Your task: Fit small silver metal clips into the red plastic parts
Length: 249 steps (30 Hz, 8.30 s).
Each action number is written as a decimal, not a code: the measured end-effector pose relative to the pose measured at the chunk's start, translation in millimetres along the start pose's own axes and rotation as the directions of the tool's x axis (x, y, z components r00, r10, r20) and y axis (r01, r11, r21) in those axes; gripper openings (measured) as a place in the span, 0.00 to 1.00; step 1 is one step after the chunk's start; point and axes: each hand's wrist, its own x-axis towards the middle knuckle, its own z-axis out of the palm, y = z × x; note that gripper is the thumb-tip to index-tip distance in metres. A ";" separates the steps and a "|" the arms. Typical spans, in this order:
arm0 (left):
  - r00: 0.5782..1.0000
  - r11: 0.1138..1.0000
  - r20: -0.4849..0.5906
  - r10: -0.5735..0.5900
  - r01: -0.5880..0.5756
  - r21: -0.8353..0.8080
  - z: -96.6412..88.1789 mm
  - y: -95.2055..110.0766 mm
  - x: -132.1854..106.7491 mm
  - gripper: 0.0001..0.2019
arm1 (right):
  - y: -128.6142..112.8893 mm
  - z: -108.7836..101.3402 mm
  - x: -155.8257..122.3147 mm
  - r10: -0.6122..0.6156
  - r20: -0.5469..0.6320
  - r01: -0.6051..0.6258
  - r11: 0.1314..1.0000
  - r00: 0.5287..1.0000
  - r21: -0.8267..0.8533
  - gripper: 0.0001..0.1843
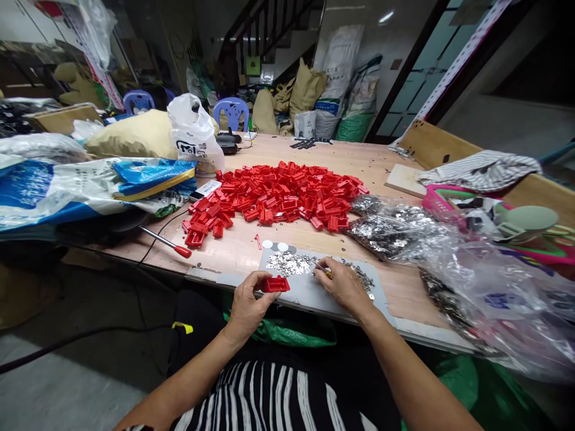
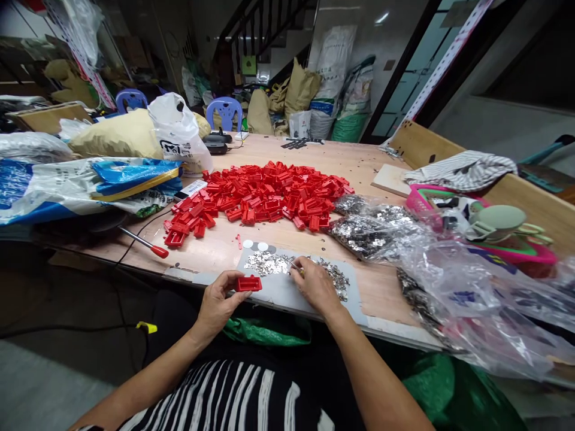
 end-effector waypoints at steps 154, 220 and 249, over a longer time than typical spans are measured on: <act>0.885 0.528 0.285 -0.369 0.452 -0.719 11.2 18.3 -11.3 0.21 | -12.1 20.9 24.2 -0.014 0.067 0.024 0.988 0.998 -0.151 0.07; 0.890 0.635 0.318 -0.326 0.455 -0.624 18.7 25.0 11.0 0.24 | -31.2 7.0 -34.9 -0.323 0.098 0.236 0.838 0.941 0.491 0.07; 0.899 0.705 0.335 -0.283 0.432 -0.563 22.5 28.2 22.0 0.22 | -29.7 19.2 -42.1 -0.131 -0.045 0.134 0.814 0.990 0.565 0.10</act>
